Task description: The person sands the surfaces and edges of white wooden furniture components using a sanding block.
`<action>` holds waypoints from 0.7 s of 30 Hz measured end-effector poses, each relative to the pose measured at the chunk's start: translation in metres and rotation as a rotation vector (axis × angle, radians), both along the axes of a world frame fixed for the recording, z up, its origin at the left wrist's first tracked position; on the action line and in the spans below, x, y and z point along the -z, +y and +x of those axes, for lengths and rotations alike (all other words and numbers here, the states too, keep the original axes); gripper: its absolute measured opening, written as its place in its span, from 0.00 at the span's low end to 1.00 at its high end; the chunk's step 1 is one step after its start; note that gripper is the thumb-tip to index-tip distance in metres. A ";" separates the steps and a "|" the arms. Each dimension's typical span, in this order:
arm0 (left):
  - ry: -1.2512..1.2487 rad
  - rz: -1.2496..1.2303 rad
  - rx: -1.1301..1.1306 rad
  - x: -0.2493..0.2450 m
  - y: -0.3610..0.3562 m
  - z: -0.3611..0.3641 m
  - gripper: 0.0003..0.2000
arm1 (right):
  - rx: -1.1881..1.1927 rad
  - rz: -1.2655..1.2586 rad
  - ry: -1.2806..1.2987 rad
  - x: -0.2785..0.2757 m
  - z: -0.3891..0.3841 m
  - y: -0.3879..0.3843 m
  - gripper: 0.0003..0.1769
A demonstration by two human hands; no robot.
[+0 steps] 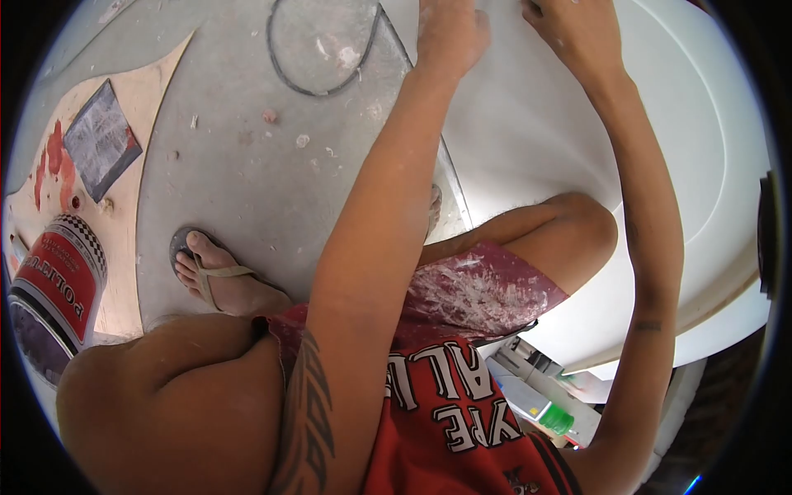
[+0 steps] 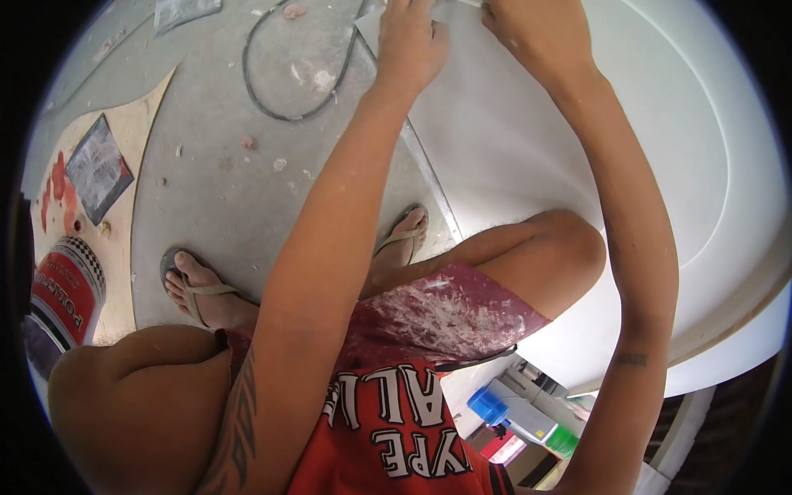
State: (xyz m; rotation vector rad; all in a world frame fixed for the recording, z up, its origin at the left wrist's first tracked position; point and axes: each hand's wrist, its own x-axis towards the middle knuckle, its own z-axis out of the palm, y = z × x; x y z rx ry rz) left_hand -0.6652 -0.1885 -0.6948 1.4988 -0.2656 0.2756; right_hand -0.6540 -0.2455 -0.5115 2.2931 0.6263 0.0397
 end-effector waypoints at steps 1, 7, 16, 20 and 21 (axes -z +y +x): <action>0.017 0.019 0.000 0.000 0.001 0.001 0.21 | -0.001 -0.009 0.000 -0.004 -0.002 -0.001 0.07; -0.023 0.043 -0.027 0.004 0.001 0.000 0.21 | -0.008 -0.033 -0.013 0.009 0.007 -0.008 0.08; 0.032 0.062 -0.010 0.008 0.000 0.004 0.21 | 0.012 -0.064 0.014 -0.002 0.002 -0.002 0.07; 0.000 0.052 -0.036 0.012 -0.002 0.004 0.20 | -0.005 -0.021 -0.005 0.011 0.008 -0.005 0.08; 0.017 0.050 -0.009 0.010 0.000 0.004 0.20 | -0.003 -0.023 -0.005 0.009 0.006 -0.004 0.08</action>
